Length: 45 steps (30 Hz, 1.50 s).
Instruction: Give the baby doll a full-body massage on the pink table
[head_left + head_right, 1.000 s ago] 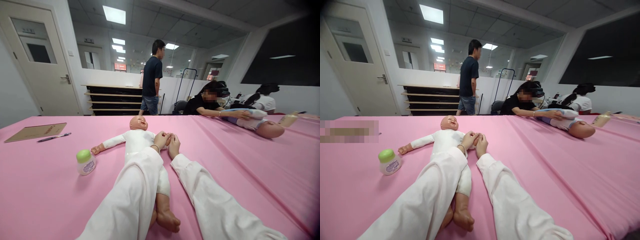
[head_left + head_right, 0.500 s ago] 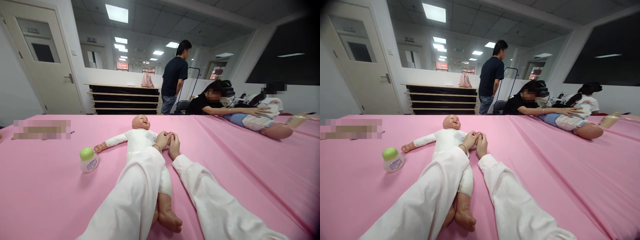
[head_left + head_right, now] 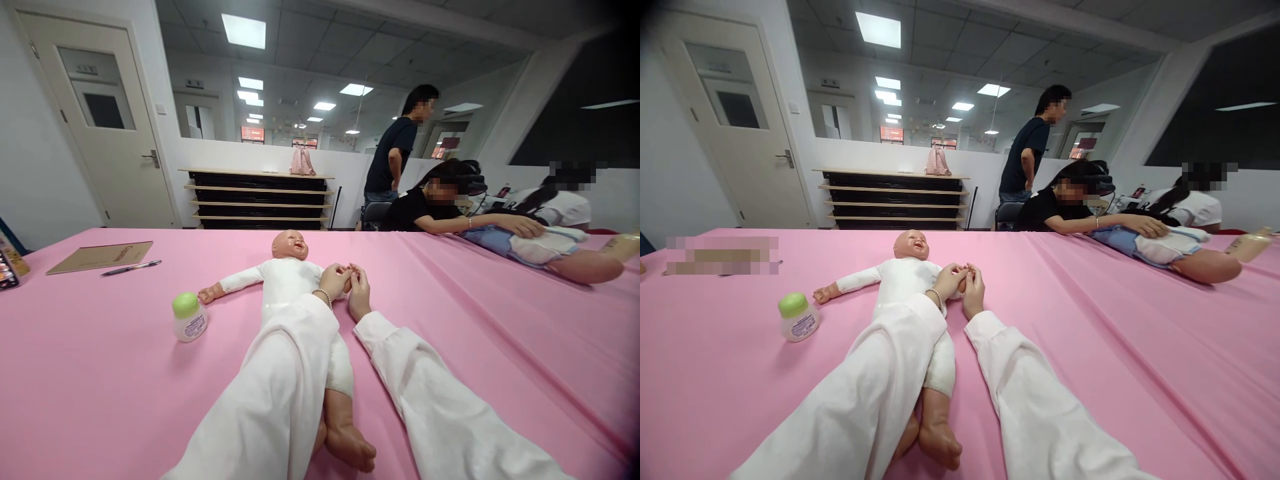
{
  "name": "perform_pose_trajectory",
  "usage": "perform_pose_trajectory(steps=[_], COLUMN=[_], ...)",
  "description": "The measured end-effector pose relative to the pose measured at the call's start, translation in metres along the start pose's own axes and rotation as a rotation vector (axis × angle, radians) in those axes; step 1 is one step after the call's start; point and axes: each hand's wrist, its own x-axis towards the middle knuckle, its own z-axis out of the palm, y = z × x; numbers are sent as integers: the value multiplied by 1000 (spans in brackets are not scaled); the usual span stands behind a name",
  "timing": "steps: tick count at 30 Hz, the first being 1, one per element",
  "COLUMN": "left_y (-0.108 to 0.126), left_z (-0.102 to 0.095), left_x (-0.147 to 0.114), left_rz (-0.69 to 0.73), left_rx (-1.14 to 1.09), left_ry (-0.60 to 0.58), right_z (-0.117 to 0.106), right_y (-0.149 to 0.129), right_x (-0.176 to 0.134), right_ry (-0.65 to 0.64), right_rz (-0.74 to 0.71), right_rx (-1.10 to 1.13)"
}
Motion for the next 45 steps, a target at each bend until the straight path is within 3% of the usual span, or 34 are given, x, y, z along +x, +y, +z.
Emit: perform_pose_trajectory(steps=[5,9,19,23,28,31,35,39,41,42,45], left_y=[2,3,-1,1,18,32,39,24,10,3,-11], left_z=[-2,0,-3,-3,-11,-33,-92,-168,-199,-210,-229], left_x=[-3,-8,-3,-4,-10,-20,-48,-86,-101,-107,-117], left_rz=[40,65,107,113,164,181,172,139,170,194,194], left_rx=[87,96,111,127,187,233,344,516,834,911,970], left_ry=[-1,-19,28,53,113,162,315,648,912,1005,1101], right_z=[0,-1,1,-3,-32,-50,-56,-52,-50,-48,-40], right_y=[-8,-9,-5,9,35,46,52,48,42,39,28], right_x=[0,2,-4,8,37,50,54,50,47,45,37], right_ry=[81,135,1,106,343,374,345,410,442,445,408], right_rz=[48,70,-59,14,181,231,230,176,147,134,68], right_rx=[-161,-141,-135,-158,-223,-278,-327,-391,-424,-439,-492])
